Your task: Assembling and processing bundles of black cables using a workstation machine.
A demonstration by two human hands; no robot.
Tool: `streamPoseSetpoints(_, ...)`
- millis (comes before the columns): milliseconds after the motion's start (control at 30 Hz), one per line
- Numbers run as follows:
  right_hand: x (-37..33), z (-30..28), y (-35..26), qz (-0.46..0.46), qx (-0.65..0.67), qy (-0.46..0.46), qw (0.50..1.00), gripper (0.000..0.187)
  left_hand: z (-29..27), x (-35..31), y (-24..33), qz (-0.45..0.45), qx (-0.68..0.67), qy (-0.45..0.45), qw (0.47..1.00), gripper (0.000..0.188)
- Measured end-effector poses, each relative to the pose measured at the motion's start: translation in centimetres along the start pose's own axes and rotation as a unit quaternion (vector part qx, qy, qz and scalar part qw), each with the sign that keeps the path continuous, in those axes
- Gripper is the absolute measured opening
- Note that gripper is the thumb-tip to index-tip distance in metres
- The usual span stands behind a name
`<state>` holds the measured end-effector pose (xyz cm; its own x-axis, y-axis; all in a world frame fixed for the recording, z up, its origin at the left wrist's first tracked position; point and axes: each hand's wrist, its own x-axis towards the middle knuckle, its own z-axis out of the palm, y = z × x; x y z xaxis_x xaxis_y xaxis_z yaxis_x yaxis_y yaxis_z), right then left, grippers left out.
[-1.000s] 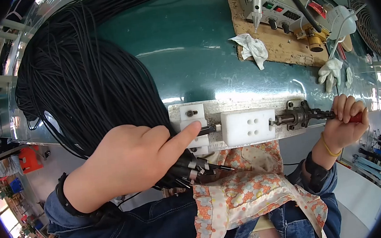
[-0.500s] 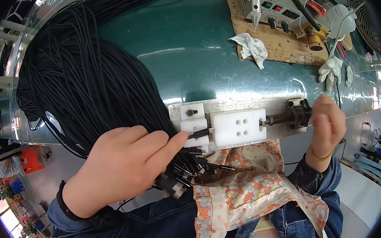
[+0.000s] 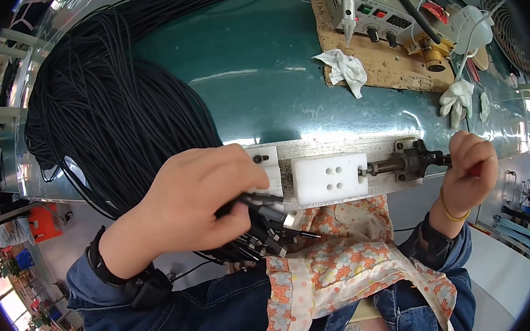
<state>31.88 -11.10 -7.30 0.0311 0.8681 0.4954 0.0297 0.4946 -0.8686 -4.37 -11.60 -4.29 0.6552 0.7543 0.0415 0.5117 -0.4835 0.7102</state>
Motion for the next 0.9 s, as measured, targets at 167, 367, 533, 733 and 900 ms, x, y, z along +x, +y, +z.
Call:
streamPoseSetpoints(167,0.2,-1.3,0.2,0.022,0.156,0.092,0.983,0.030,0.6,-0.7,0.0,0.121,0.183,0.011,0.975,0.048)
streamPoseSetpoints(367,-0.4,0.9,-0.1,-0.070,-0.131,-0.005,0.989,0.028,0.2,-1.2,1.4,0.065,0.212,-0.029,0.975,0.055)
streamPoseSetpoints(533,0.8,3.2,-0.7,-0.098,-0.342,-0.282,0.891,0.022,0.1,-1.4,1.0,0.062,0.191,-0.031,0.979,0.055)
streamPoseSetpoints(733,-0.7,0.9,0.0,-0.025,-0.083,0.031,0.996,0.019,-0.1,-1.1,1.4,0.061,0.223,-0.050,0.972,0.055)
streamPoseSetpoints(900,0.3,2.6,-1.0,-0.071,-0.287,-0.171,0.940,0.019,-0.2,-0.9,1.5,0.064,0.224,-0.051,0.971,0.054)
